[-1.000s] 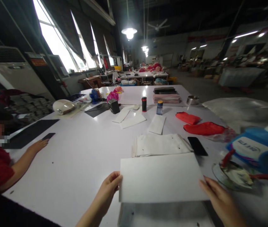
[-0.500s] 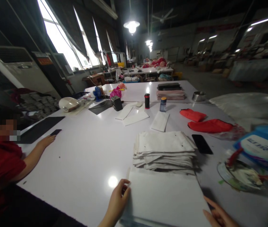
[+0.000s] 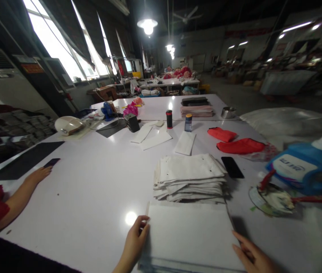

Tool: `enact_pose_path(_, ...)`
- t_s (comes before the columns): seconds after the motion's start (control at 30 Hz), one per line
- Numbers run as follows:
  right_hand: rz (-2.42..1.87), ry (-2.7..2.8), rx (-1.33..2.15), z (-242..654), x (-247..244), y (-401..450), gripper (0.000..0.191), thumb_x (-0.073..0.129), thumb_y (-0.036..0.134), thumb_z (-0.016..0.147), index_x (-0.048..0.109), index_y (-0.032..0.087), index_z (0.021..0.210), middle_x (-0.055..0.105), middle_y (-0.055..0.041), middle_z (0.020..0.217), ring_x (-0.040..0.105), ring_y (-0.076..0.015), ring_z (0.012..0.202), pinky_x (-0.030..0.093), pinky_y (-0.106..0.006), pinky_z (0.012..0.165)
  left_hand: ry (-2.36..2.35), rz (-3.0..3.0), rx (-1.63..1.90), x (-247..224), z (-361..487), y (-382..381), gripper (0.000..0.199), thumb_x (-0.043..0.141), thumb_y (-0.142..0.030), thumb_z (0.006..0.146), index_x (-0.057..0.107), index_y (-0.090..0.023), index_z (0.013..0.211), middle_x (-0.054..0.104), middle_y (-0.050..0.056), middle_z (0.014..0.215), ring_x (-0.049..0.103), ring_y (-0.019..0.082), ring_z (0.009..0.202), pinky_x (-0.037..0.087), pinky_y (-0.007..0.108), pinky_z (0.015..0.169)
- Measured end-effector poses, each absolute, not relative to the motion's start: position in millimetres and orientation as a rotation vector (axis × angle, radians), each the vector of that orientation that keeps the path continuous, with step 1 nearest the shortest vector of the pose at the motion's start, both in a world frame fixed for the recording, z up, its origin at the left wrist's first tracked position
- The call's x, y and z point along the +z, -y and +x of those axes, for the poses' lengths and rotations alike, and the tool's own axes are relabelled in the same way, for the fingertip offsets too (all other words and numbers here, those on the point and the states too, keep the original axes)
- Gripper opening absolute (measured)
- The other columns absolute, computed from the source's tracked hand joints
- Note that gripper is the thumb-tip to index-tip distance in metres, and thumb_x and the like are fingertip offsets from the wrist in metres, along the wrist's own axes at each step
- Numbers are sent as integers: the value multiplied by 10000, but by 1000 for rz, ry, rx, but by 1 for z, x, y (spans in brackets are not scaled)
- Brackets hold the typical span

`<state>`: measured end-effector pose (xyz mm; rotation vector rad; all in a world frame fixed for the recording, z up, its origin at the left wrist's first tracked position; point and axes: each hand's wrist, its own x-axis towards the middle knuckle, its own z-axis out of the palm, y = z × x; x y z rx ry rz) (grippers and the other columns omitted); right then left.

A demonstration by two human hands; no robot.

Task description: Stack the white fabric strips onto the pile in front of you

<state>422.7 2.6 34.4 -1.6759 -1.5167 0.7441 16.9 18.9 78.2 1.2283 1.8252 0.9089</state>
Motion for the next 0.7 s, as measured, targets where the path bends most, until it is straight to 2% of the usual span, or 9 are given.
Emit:
enact_pose_path(0.23, -1631, 1614, 644, 412, 49, -5, 432, 551, 523, 817, 670, 225, 1106, 684, -42, 822, 627, -198, 676, 539, -265, 638, -1822, 1201, 906, 72, 13, -21, 402, 508, -551, 736, 546, -241, 989, 627, -8, 738, 556, 161, 603, 407, 250, 540)
enact_pose_path(0.4, -1655, 1615, 683, 412, 47, -4, 450, 532, 519, 833, 646, 203, 1133, 652, -28, 732, 605, -191, 628, 527, -273, 611, -1807, 1236, 891, 70, 9, -24, 376, 517, -521, 751, 553, -235, 992, 628, -8, 734, 551, 154, 604, 408, 246, 552)
enact_pose_path(0.7, -1705, 1594, 717, 414, 46, -3, 510, 529, 545, 810, 636, 180, 1149, 619, -17, 715, 590, -188, 631, 508, -283, 613, -1773, 1268, 910, 71, 7, -19, 331, 558, -472, 751, 587, -234, 979, 624, -13, 745, 561, 143, 636, 428, 239, 595)
